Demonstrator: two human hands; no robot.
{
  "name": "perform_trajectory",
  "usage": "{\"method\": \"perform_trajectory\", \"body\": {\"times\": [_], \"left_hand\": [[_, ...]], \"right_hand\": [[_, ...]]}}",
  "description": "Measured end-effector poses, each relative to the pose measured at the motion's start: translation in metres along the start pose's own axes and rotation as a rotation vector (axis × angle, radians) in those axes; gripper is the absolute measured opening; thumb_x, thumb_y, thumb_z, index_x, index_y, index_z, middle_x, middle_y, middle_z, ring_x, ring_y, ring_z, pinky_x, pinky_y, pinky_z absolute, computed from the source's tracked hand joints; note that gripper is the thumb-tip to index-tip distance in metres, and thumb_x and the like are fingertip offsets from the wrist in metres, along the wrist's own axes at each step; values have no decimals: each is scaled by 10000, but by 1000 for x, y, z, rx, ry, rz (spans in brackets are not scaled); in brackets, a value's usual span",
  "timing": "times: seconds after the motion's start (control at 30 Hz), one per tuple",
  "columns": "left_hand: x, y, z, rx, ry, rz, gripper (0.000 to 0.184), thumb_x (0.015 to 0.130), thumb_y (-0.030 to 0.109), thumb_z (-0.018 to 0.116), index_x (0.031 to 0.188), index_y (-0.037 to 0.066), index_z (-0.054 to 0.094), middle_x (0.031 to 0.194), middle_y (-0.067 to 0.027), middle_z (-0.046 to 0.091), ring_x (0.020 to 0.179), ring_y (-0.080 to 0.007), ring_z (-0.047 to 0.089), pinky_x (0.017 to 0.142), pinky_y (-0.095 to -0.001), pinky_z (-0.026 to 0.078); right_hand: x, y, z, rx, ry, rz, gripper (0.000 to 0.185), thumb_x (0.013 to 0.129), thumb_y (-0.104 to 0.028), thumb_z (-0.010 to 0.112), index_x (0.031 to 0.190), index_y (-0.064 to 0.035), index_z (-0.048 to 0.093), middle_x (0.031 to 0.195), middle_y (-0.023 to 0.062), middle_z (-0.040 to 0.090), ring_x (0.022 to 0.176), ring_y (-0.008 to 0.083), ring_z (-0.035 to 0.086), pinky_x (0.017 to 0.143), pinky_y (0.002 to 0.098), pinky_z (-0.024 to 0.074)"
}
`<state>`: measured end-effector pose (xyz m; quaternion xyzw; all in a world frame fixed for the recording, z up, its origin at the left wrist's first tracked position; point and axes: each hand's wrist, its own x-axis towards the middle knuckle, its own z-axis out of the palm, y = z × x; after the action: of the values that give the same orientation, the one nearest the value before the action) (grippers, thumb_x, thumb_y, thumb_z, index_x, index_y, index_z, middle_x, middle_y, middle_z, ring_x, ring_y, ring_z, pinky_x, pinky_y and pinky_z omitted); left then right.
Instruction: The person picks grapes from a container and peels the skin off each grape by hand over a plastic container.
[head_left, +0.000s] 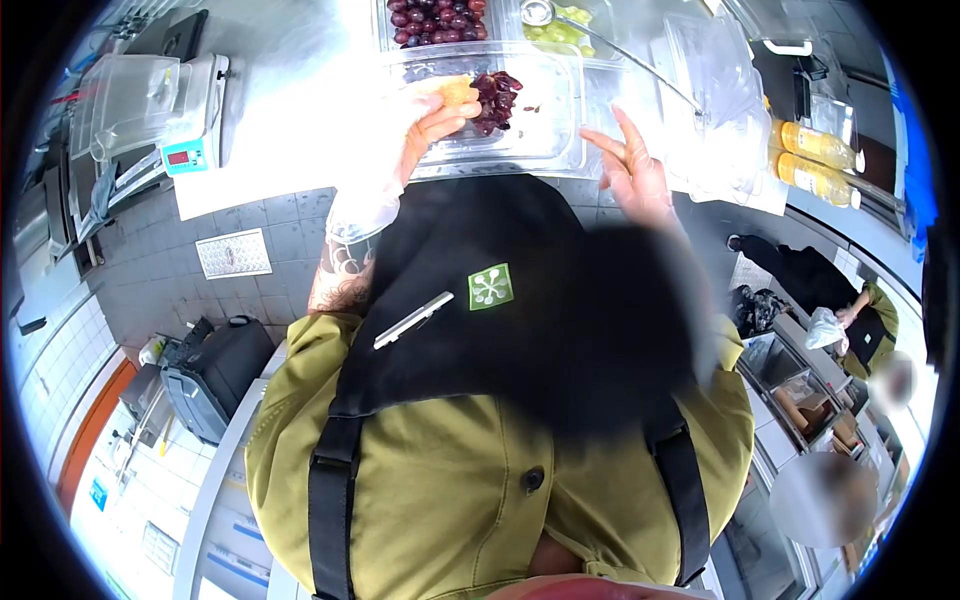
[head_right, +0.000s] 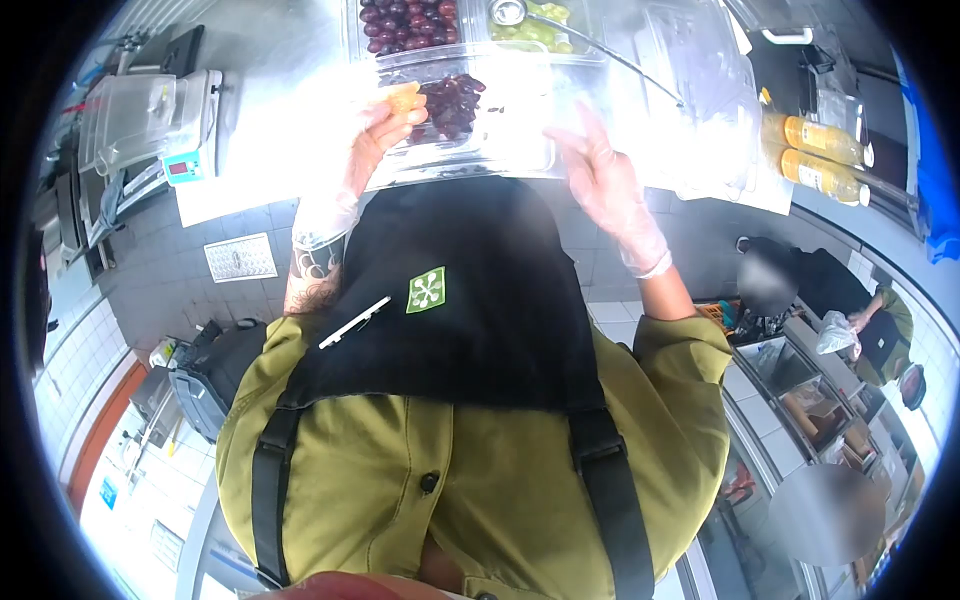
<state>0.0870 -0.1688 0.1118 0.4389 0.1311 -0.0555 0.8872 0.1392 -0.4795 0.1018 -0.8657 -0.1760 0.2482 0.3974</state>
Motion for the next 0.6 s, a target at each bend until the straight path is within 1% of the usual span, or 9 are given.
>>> {"method": "perform_trajectory", "body": {"times": [0.03, 0.13, 0.23, 0.33, 0.43, 0.53, 0.6], "left_hand": [[0, 0, 0, -2, -2, -3, 343, 908, 116, 508, 1159, -113, 549, 1114, -237, 614, 1011, -322, 638, 872, -326, 514], [1, 0, 0, -5, -2, -9, 340, 909, 116, 507, 1155, -113, 551, 1115, -241, 612, 1014, -326, 637, 873, -327, 514], [1, 0, 0, 2, 4, -2, 336, 909, 113, 505, 1153, -113, 553, 1116, -241, 611, 1014, -327, 637, 868, -324, 517], [2, -1, -1, -6, 6, 1, 331, 909, 106, 503, 1153, -111, 554, 1119, -237, 611, 1010, -330, 638, 861, -322, 521], [3, 0, 1, -15, 1, -10, 324, 907, 99, 507, 1151, -109, 556, 1119, -235, 612, 1008, -334, 639, 857, -323, 524], [4, 0, 0, -5, -1, -11, 319, 906, 95, 510, 1148, -108, 558, 1117, -235, 613, 1007, -337, 639, 855, -325, 526], [4, -1, -1, -14, 10, -10, 321, 907, 98, 508, 1148, -107, 558, 1118, -236, 613, 1007, -332, 640, 858, -323, 525]], "right_hand": [[0, -4, 3, 271, 2, -12, 573, 941, -83, 453, 1454, -95, 199, 1173, 97, 638, 601, 149, 601, 624, 277, 512], [4, 3, 11, 624, 95, -20, 492, 918, -89, 516, 1383, -51, 360, 974, 102, 702, 609, 86, 589, 588, 227, 485], [6, -1, 9, 690, 164, 86, 411, 893, -65, 573, 1293, -40, 481, 964, 89, 703, 637, 86, 594, 598, 223, 486], [7, -10, 8, 703, 221, 109, 387, 850, -16, 624, 1226, -31, 539, 940, 82, 704, 636, 73, 574, 633, 216, 487], [7, -12, 8, 736, 229, 151, 422, 840, -60, 668, 1245, -47, 549, 950, 78, 680, 677, 66, 534, 643, 189, 425], [10, -7, 8, 911, 208, 197, 419, 806, -50, 684, 1208, -49, 564, 919, 41, 695, 709, 48, 542, 640, 179, 407], [11, -10, 10, 919, 223, 223, 424, 803, -70, 694, 1207, -57, 567, 925, 34, 691, 704, 45, 525, 623, 177, 384]]}}
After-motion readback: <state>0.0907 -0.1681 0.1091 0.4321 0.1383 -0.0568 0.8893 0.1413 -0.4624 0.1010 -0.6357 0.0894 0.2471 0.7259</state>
